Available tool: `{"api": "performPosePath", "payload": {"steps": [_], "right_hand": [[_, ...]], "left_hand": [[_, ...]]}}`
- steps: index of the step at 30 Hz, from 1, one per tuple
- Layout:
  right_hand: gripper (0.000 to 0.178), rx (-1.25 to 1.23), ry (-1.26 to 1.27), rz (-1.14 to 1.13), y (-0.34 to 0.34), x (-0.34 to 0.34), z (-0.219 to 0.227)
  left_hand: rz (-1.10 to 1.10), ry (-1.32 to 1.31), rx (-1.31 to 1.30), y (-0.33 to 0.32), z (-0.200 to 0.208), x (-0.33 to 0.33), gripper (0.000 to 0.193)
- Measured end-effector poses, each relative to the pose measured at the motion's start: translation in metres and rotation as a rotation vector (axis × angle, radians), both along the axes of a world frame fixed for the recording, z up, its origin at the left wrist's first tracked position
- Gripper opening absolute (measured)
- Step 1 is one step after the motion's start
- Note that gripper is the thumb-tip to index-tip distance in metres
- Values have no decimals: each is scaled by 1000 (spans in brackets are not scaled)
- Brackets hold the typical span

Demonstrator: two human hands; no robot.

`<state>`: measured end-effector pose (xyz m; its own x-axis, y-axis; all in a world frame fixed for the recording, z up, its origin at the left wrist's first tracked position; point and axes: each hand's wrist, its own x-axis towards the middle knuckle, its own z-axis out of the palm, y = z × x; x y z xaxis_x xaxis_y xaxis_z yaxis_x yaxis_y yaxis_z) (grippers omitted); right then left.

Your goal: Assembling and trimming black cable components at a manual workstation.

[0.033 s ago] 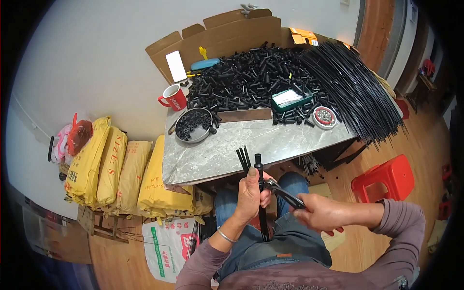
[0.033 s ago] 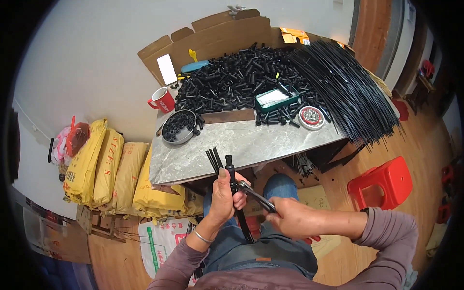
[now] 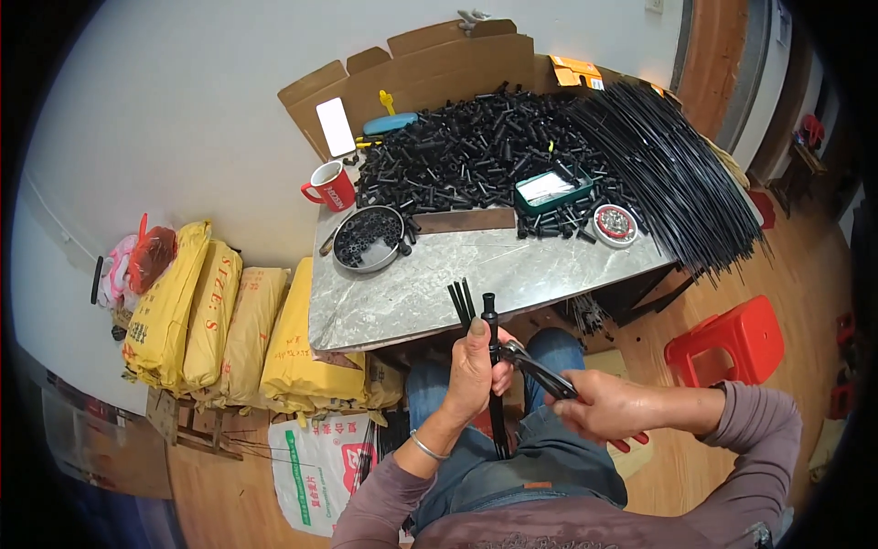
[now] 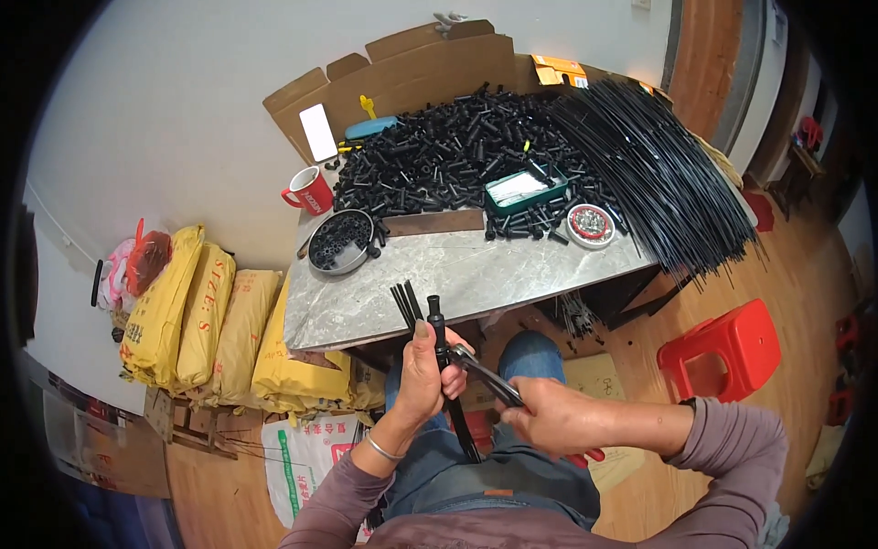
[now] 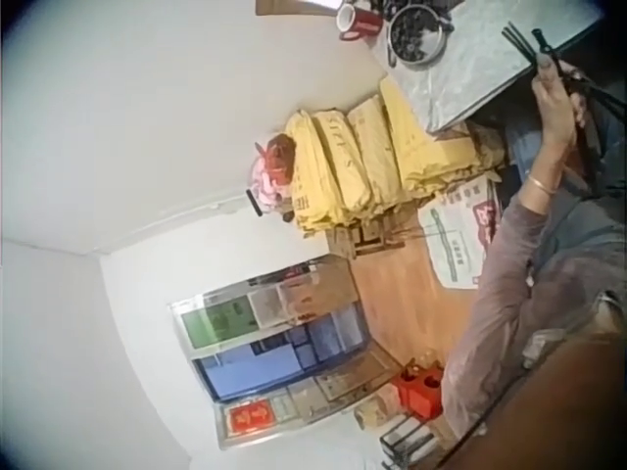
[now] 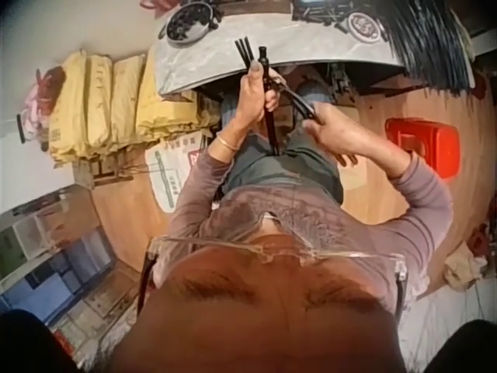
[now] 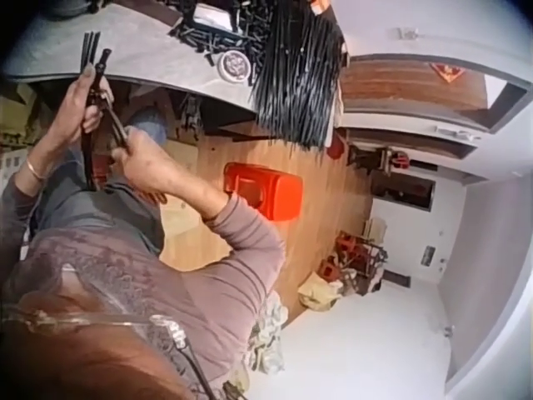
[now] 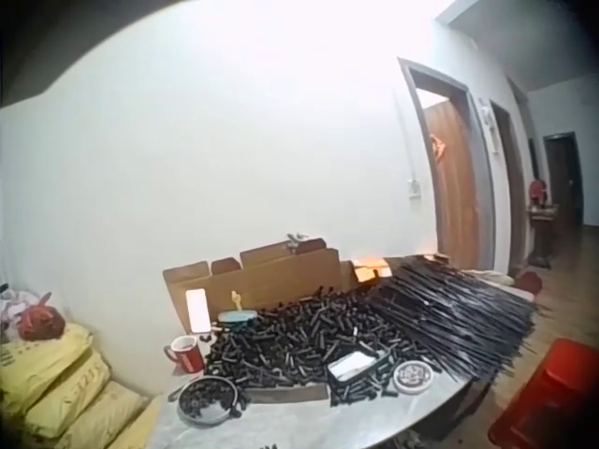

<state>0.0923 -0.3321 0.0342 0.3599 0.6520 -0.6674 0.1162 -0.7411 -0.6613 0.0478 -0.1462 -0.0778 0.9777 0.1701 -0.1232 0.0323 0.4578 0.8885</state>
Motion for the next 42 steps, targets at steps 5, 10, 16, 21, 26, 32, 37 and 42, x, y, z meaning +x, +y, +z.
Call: {"api": "performPosePath", "payload": {"steps": [5,10,16,21,26,32,37,42], "right_hand": [[29,242,183,-80,-9,0,-23],[34,107,347,-144,-16,6,-4],[34,99,401,-117,-17,15,-2],[33,-30,143,66,-4,23,18],[33,69,-718,322,18,54,-36],[48,162,-1230,85,64,133,-120],[44,280,-1378,-48,82,133,-132],[26,649,-1356,-39,71,84,-120]], "left_hand": [[-70,-23,-51,6,-1,0,69],[-91,-37,-57,2,-1,-1,69],[-82,-32,-14,-3,2,2,69],[-82,-54,10,0,4,2,69],[232,47,151,10,-21,22,62],[431,-43,222,35,3,30,38],[531,-313,214,75,82,-1,36],[52,-470,131,128,164,-33,45]]}}
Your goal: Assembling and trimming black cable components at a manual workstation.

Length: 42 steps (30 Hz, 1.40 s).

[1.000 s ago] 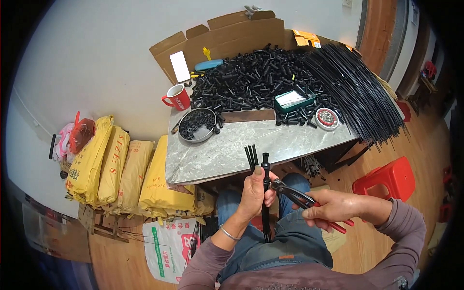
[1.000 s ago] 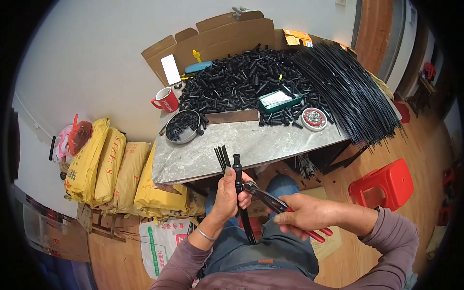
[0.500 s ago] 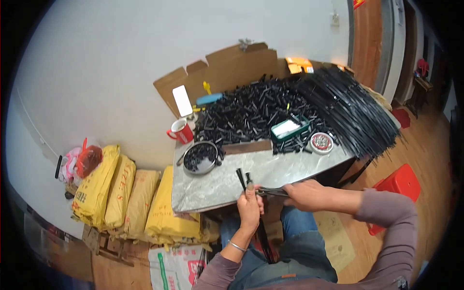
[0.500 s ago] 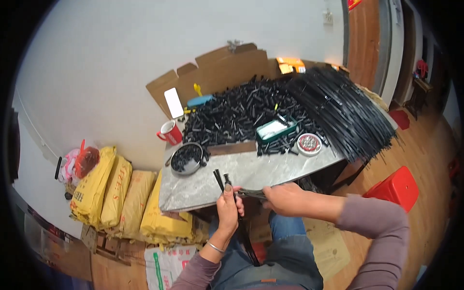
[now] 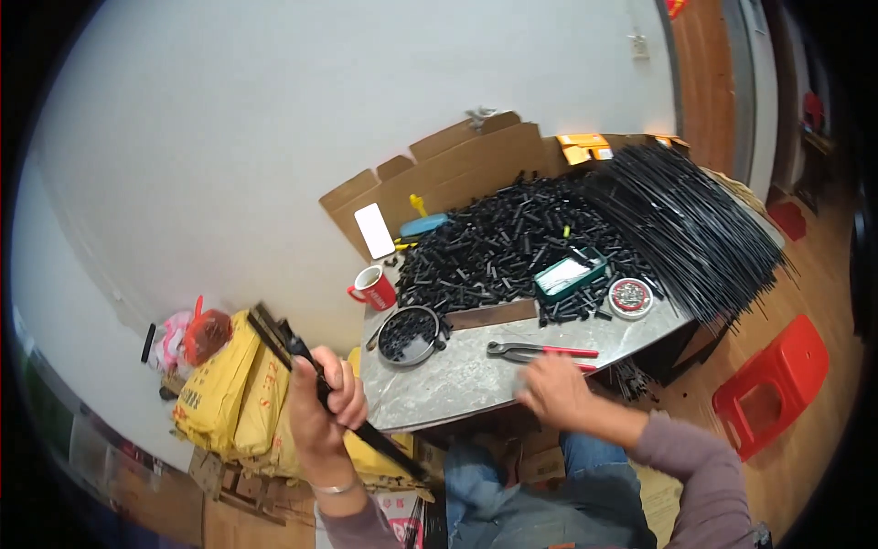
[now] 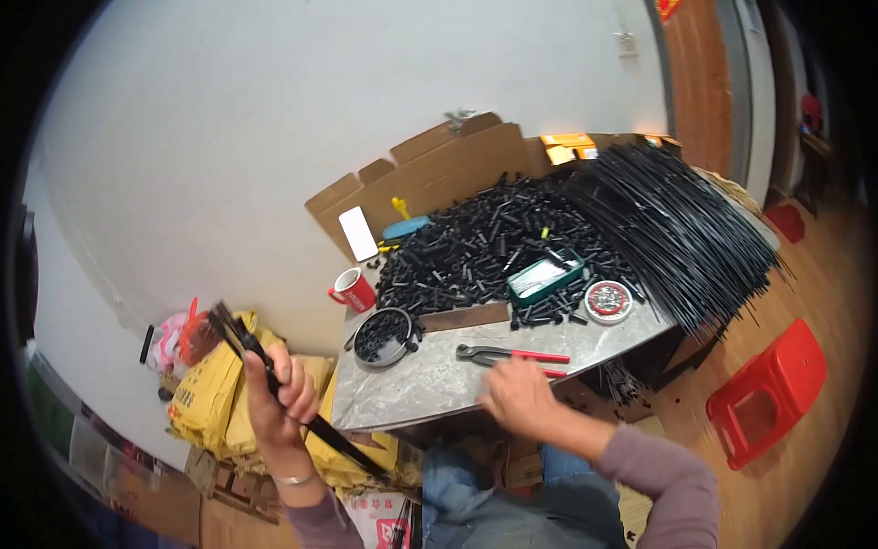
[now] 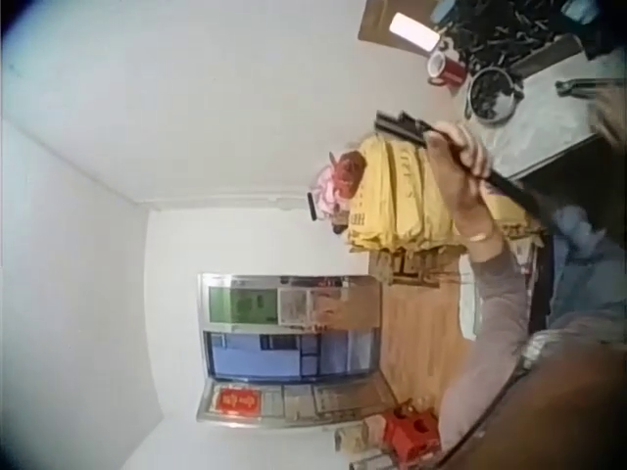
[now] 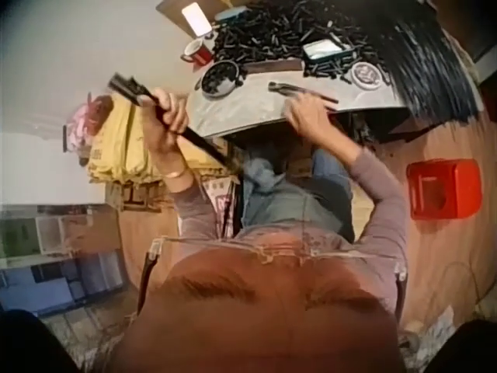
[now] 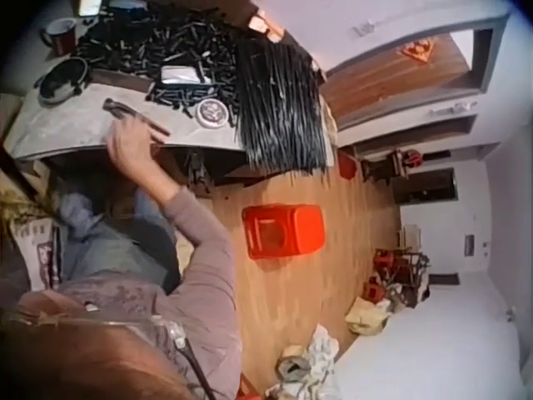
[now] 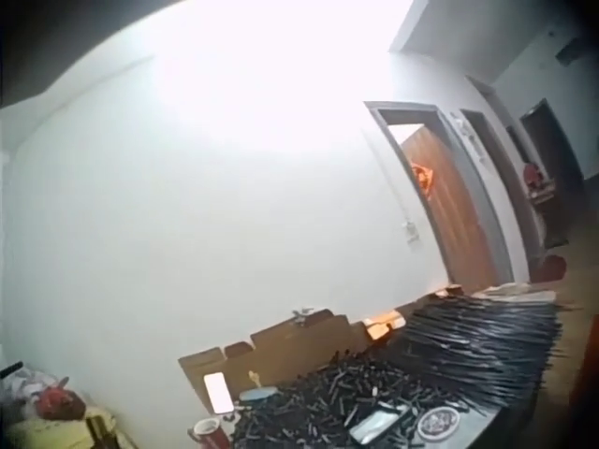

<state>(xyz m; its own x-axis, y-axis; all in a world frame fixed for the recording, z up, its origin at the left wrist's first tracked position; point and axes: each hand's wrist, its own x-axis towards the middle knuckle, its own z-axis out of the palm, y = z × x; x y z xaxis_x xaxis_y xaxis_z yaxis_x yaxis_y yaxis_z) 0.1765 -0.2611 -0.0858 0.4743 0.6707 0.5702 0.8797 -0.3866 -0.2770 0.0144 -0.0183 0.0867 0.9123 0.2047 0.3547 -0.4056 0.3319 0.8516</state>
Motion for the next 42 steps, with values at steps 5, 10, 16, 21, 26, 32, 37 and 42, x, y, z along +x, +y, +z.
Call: {"api": "performPosePath", "payload": {"steps": [5,10,16,21,26,32,37,42], "right_hand": [[28,-199,1033,675,-15,-111,-46],[51,-112,1793,796,-20,-149,-69],[32,1279,1678,537,-65,-100,2],[30,1154,1257,69,-125,-52,-9],[13,472,853,-127,-81,-66,-15],[26,-60,808,-119,-16,-88,-76],[38,-32,645,-124,-9,-99,-72],[30,479,1324,211,-6,-92,-40]], "left_hand": [[288,311,648,-11,42,-5,31],[259,-109,146,-39,26,3,46],[203,122,-862,-64,-93,17,49],[-256,816,-360,-141,-198,-9,56],[295,-192,726,-171,-144,15,52],[329,157,481,-164,-141,10,17],[442,170,547,-133,-133,9,16],[368,221,621,-105,-138,2,14]]}}
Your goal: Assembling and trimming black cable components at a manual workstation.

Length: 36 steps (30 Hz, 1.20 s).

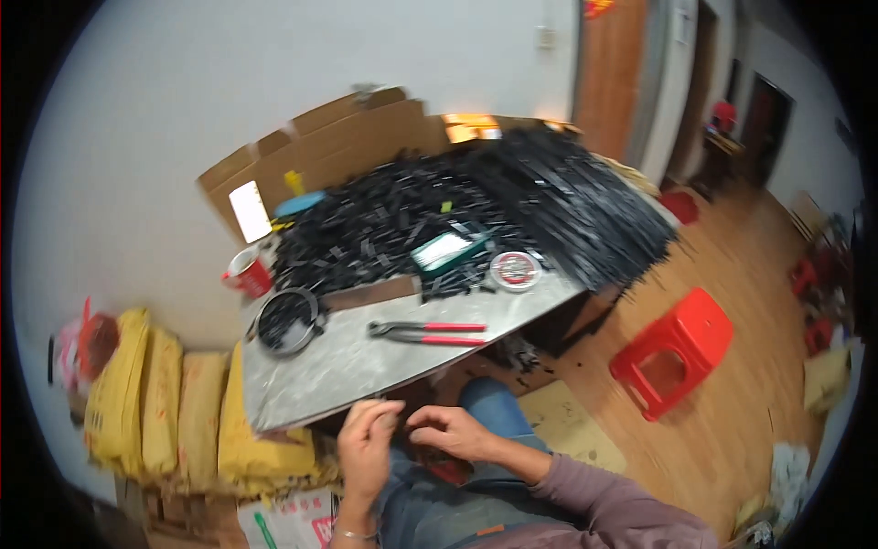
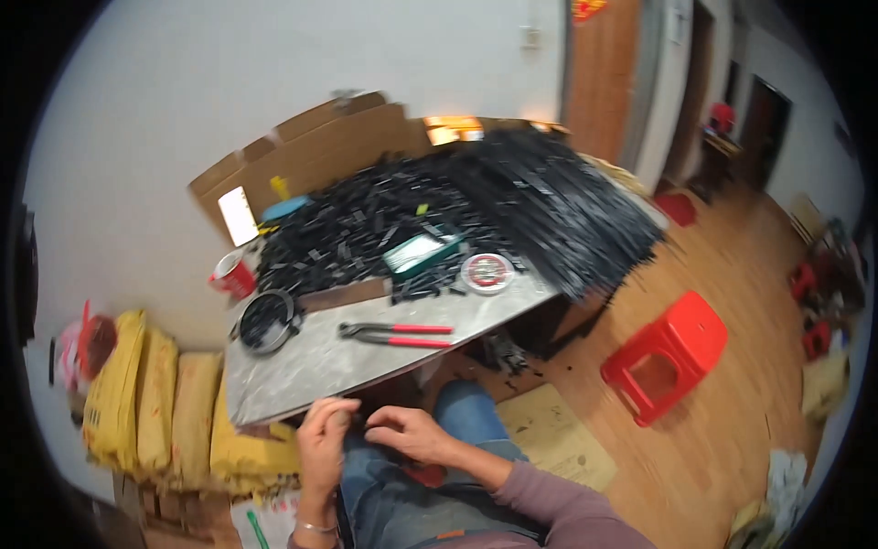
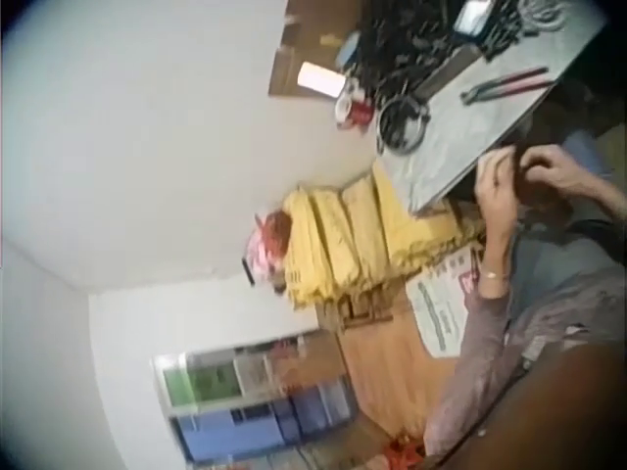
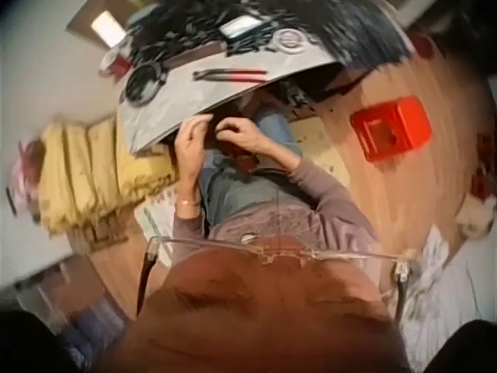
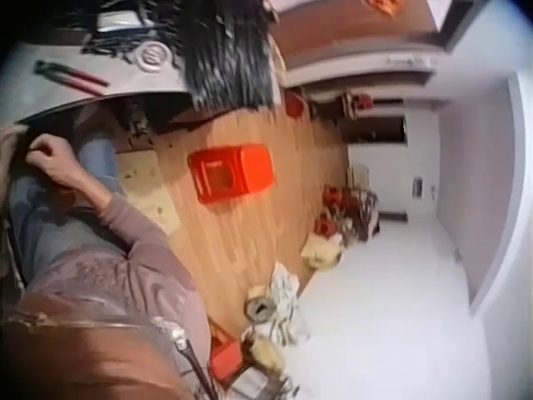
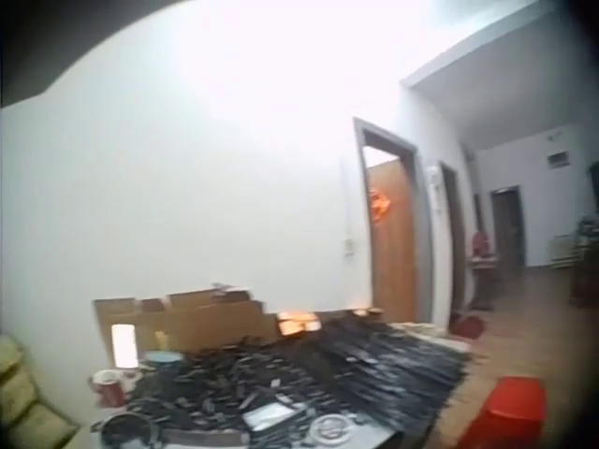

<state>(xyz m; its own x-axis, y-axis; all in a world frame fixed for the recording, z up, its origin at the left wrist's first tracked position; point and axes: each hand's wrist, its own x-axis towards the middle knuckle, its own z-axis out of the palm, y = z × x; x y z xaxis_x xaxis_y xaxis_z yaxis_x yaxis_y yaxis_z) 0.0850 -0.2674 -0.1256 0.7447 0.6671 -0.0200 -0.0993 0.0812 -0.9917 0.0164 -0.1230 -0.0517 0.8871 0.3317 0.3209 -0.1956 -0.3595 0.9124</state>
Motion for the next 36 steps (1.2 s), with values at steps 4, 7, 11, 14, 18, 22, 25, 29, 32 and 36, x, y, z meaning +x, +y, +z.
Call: {"api": "performPosePath", "payload": {"steps": [4,7,11,14,18,22,25,29,32,36], "right_hand": [[22,31,-108,46,-1,6,1],[20,91,23,88,2,-1,30],[13,42,162,266,-4,9,44],[11,12,110,365,-21,21,42],[12,121,221,340,-27,16,53],[14,136,94,82,-6,5,36],[13,68,-21,-225,8,-15,26],[14,58,7,-164,13,-16,28],[12,-34,-3,-91,9,-9,39],[12,28,33,14,17,0,36]], "left_hand": [[-55,-48,115,-3,0,2,24],[119,-88,13,3,-25,5,49],[-172,17,-469,2,-36,7,56],[-574,43,-610,8,-27,15,55],[-657,133,-480,5,0,17,40],[-326,-32,-780,-12,-26,19,30],[-97,-101,-762,-28,-28,17,28],[-5,-157,-669,-32,-32,20,27],[65,-157,-592,-32,-36,20,28],[2,-124,-536,-12,-35,17,28]]}}
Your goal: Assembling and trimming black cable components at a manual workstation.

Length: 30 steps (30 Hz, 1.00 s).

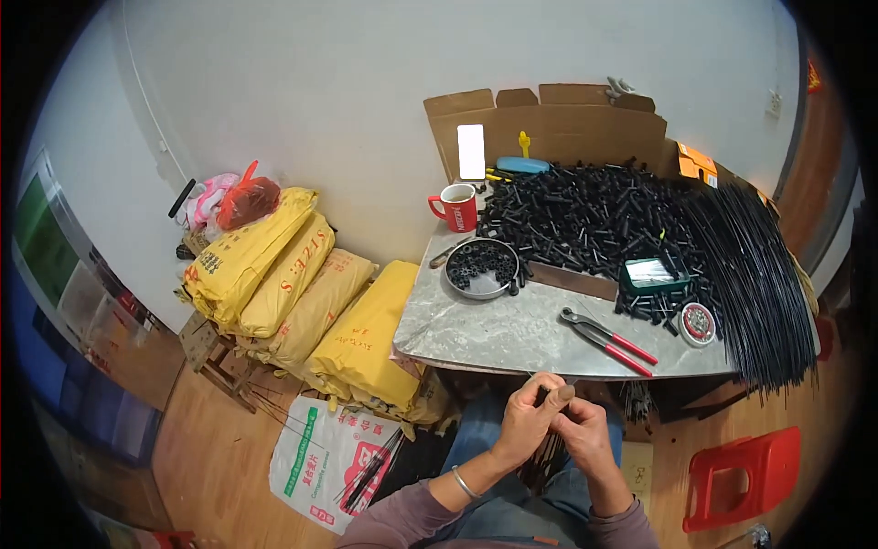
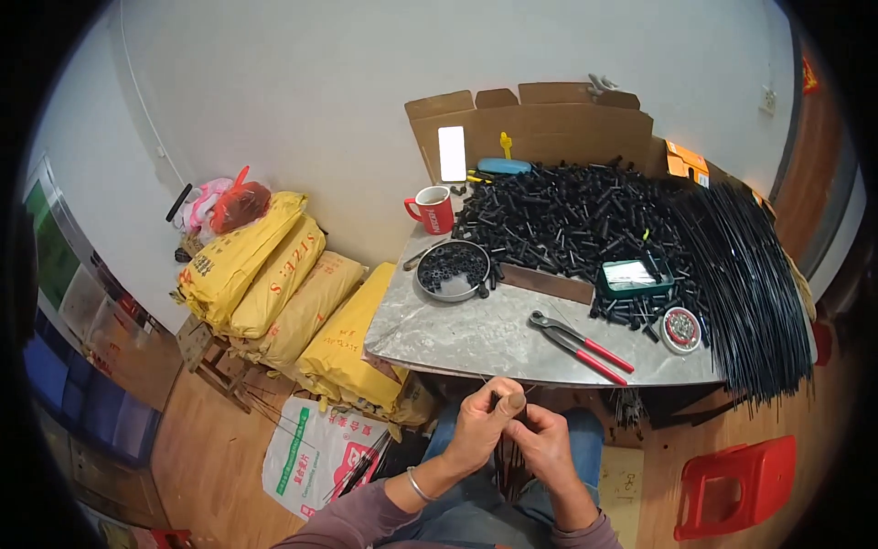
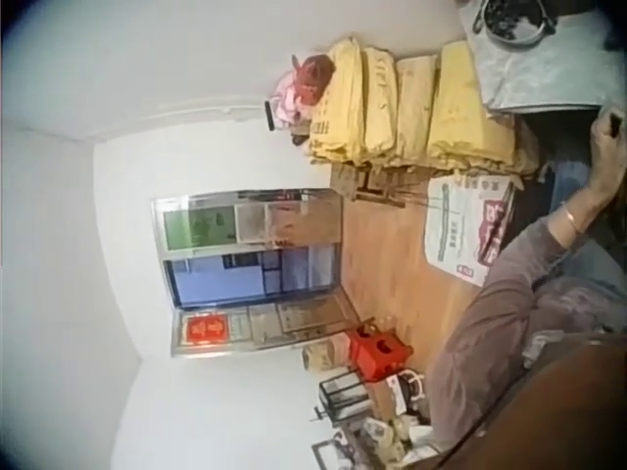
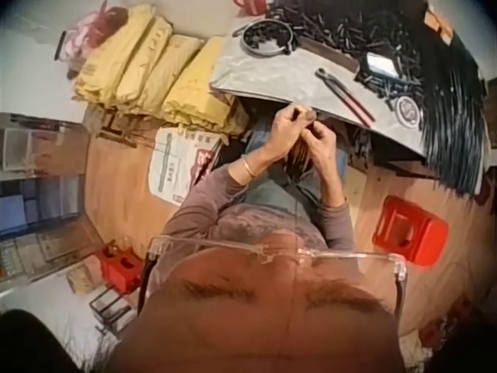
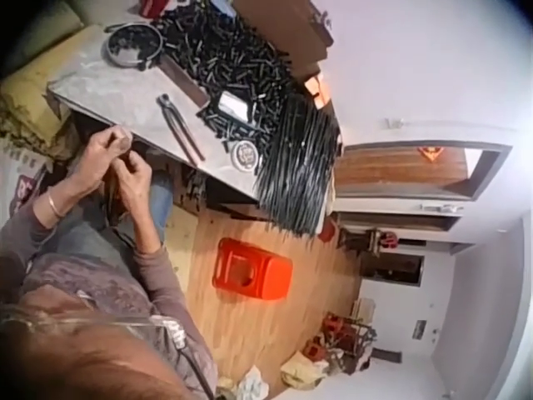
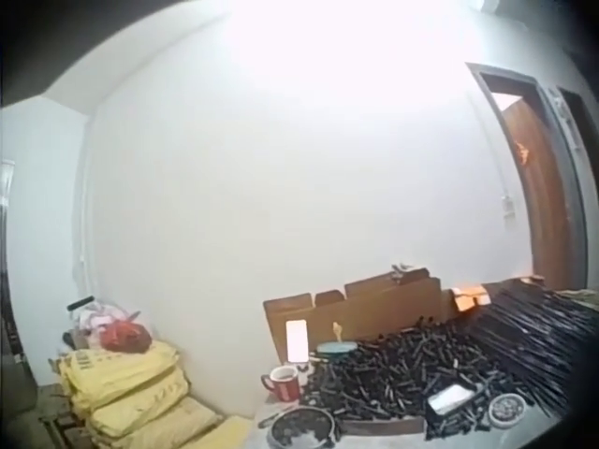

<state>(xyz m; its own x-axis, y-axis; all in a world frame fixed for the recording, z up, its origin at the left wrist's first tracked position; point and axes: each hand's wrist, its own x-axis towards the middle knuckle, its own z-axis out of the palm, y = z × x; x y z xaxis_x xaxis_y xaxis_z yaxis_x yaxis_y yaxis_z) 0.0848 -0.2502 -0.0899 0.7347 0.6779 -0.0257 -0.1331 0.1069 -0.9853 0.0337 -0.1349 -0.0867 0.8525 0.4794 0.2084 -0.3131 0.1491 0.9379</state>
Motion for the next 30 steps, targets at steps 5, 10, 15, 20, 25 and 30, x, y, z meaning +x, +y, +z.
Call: {"api": "performPosePath", "payload": {"steps": [5,10,15,20,25,30], "right_hand": [[10,9,94,50,6,13,2],[8,16,116,70,14,16,0],[8,44,188,89,22,18,0],[10,42,179,85,25,23,-2],[12,14,155,93,27,29,-7],[11,84,251,54,22,39,-14]], "left_hand": [[50,101,77,74,0,24,20],[301,169,1048,187,20,105,17],[193,374,1372,218,1,131,24],[117,415,1432,217,5,135,17],[394,163,1266,211,17,124,15],[-447,376,204,117,47,72,16]]}}
